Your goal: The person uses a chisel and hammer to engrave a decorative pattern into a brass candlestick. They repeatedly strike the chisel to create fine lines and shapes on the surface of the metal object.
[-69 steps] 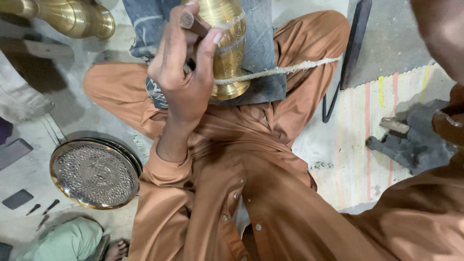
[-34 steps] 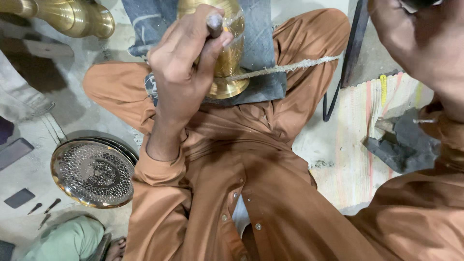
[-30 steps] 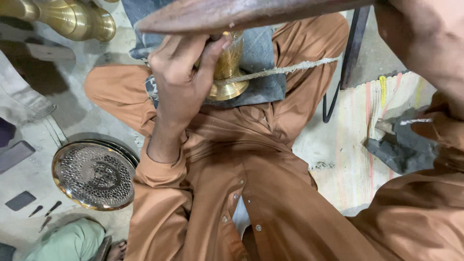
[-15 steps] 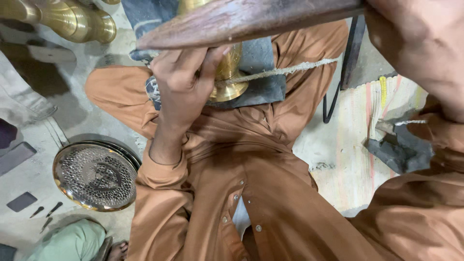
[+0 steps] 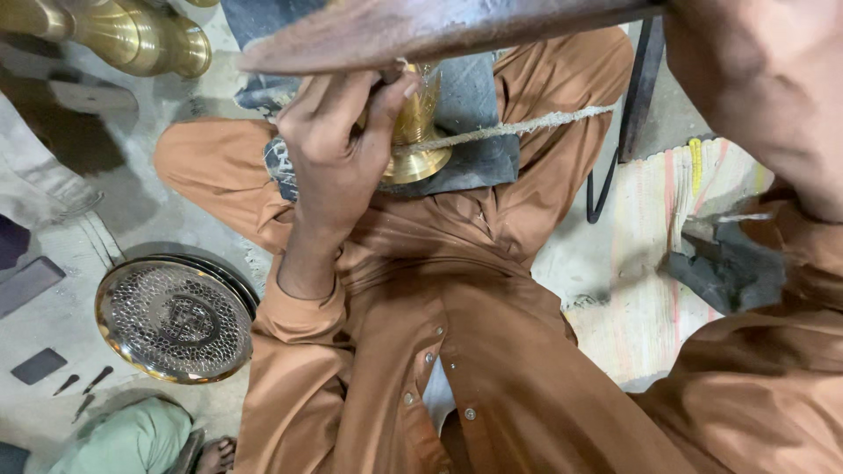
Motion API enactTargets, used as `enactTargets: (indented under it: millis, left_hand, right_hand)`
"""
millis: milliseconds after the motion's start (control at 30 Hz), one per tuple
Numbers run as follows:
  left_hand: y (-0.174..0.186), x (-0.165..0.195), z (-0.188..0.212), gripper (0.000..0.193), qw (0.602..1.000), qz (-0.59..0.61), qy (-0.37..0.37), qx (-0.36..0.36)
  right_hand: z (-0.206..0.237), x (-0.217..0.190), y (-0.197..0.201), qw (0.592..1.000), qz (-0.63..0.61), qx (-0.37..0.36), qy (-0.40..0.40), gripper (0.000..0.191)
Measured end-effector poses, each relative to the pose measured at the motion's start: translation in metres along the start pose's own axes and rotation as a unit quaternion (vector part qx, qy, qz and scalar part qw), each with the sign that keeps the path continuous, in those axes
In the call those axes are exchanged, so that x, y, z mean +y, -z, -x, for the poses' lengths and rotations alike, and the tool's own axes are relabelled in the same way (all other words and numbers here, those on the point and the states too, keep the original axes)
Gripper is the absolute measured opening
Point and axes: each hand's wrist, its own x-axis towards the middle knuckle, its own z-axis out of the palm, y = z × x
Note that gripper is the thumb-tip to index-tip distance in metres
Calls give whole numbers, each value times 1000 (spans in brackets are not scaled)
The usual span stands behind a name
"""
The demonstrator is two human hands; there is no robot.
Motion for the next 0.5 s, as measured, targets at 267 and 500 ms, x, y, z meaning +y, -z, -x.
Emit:
enactTargets:
  millis: [267,500]
  left_hand:
    - [-1,1,0,30,1000,-6,-22,13]
    - [-1,-1,3,30,1000,3,-12,17]
  right_hand:
    - [8,10,-4,1000,-2,-7,-3,12]
    - [8,19,-8,1000,-5,-8,-11,17]
